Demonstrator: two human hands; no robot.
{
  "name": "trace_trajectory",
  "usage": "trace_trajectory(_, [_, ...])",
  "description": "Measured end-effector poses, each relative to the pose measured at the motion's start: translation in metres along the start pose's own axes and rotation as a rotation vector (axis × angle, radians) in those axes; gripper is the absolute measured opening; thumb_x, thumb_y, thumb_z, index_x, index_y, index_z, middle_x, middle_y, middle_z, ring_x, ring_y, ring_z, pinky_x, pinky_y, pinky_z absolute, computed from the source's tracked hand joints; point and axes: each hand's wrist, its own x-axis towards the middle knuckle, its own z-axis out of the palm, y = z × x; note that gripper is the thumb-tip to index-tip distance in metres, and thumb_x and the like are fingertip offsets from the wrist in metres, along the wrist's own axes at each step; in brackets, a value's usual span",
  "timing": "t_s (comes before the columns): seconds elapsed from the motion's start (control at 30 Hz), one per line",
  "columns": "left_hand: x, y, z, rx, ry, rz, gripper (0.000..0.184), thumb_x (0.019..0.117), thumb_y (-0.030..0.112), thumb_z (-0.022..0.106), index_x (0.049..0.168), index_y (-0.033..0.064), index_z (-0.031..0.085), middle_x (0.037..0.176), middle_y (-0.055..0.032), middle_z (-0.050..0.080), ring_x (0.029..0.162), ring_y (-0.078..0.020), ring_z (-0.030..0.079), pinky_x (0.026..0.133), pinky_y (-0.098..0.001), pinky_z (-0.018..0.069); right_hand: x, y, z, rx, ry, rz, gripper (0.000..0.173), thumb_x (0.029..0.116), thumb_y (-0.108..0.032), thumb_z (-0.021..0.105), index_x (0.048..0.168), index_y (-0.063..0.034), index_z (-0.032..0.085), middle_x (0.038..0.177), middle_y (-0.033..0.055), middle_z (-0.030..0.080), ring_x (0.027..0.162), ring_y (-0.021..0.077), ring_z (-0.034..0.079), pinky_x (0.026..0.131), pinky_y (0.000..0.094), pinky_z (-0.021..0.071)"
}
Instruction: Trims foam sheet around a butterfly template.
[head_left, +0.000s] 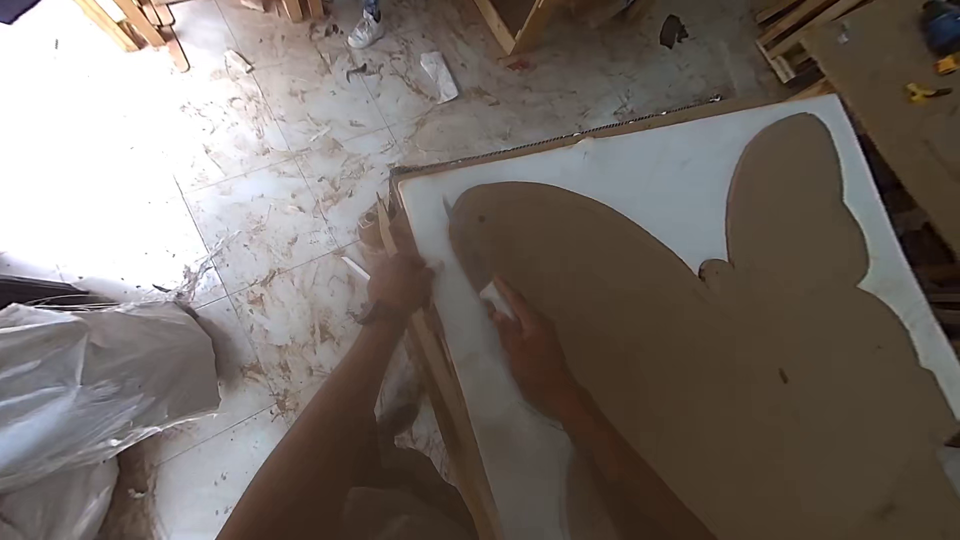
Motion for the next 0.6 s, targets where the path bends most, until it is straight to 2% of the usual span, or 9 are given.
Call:
trace_trajectory(0.1, [0.009, -0.001, -0.002, 0.092, -0.037, -0.006, 0.037, 0.0953, 0.048, 0.06, 0.092, 0.0129, 0.071, 0.087, -0.0127, 0.072, 0.088, -0.0358, 0.07, 0.075, -0.0647, 0.0524, -0.016, 0.005, 0.006, -0.086, -0.04, -0.01, 0.049, 0.109, -0.031, 0.047, 0.158, -0.0327, 0.041, 0.151, -0.0074, 0.055, 0.129, 0.0077, 0.059, 0.106, 0.0387, 0.0525])
trace_trajectory(0.17, [0.017, -0.003, -0.003, 0.107, -0.061, 0.014, 0.038, 0.0946, 0.048, 0.061, 0.087, 0.0117, 0.07, 0.084, -0.012, 0.073, 0.085, -0.0347, 0.071, 0.075, -0.0643, 0.0531, -0.018, 0.005, 0.007, -0.134, -0.043, -0.001, 0.049, 0.109, -0.029, 0.047, 0.158, -0.0332, 0.042, 0.148, -0.0063, 0.057, 0.125, 0.0088, 0.061, 0.104, 0.0388, 0.0541])
trace_trajectory(0.27, [0.023, 0.004, -0.006, 0.097, -0.116, 0.012, 0.035, 0.0936, 0.044, 0.064, 0.089, 0.0096, 0.071, 0.083, -0.0125, 0.073, 0.084, -0.0339, 0.071, 0.076, -0.0633, 0.0534, -0.02, 0.002, 0.005, -0.165, -0.062, 0.037, 0.049, 0.1093, -0.029, 0.046, 0.157, -0.0344, 0.042, 0.147, -0.0061, 0.058, 0.124, 0.0095, 0.062, 0.103, 0.0392, 0.0544])
trace_trajectory(0.33, [0.03, 0.003, -0.005, 0.071, -0.137, 0.016, 0.031, 0.0935, 0.039, 0.065, 0.088, 0.0096, 0.071, 0.078, -0.0107, 0.073, 0.075, -0.0308, 0.071, 0.071, -0.0599, 0.0545, -0.021, 0.001, 0.005, -0.163, -0.077, 0.05, 0.049, 0.1092, -0.028, 0.047, 0.157, -0.0349, 0.042, 0.149, -0.0074, 0.056, 0.127, 0.0078, 0.06, 0.105, 0.0378, 0.053])
trace_trajectory(0.4, [0.034, 0.0, -0.004, 0.025, -0.157, 0.023, 0.026, 0.0938, 0.035, 0.065, 0.088, 0.0095, 0.07, 0.074, -0.0091, 0.072, 0.067, -0.0284, 0.069, 0.066, -0.0571, 0.0547, -0.022, 0.003, 0.005, -0.201, -0.081, 0.055, 0.05, 0.1088, -0.03, 0.047, 0.158, -0.0376, 0.041, 0.148, -0.0082, 0.057, 0.124, 0.0079, 0.062, 0.101, 0.0381, 0.0552])
trace_trajectory(0.47, [0.037, -0.005, -0.002, -0.023, -0.165, 0.05, 0.024, 0.0943, 0.031, 0.065, 0.086, 0.0087, 0.069, 0.071, -0.0093, 0.071, 0.064, -0.0283, 0.068, 0.065, -0.0567, 0.0556, -0.019, 0.0, 0.003, -0.226, -0.084, 0.046, 0.05, 0.1083, -0.03, 0.049, 0.157, -0.0376, 0.041, 0.142, -0.0049, 0.061, 0.117, 0.0117, 0.065, 0.095, 0.0408, 0.0579])
trace_trajectory(0.6, [0.041, -0.008, -0.002, -0.052, -0.175, 0.073, 0.024, 0.0957, 0.028, 0.064, 0.082, 0.0094, 0.068, 0.067, -0.0078, 0.069, 0.061, -0.026, 0.067, 0.063, -0.0545, 0.0548, 0.003, -0.022, 0.001, -0.223, -0.089, 0.061, 0.049, 0.1077, -0.026, 0.05, 0.155, -0.0348, 0.046, 0.136, -0.0024, 0.064, 0.112, 0.0122, 0.067, 0.092, 0.0396, 0.0587])
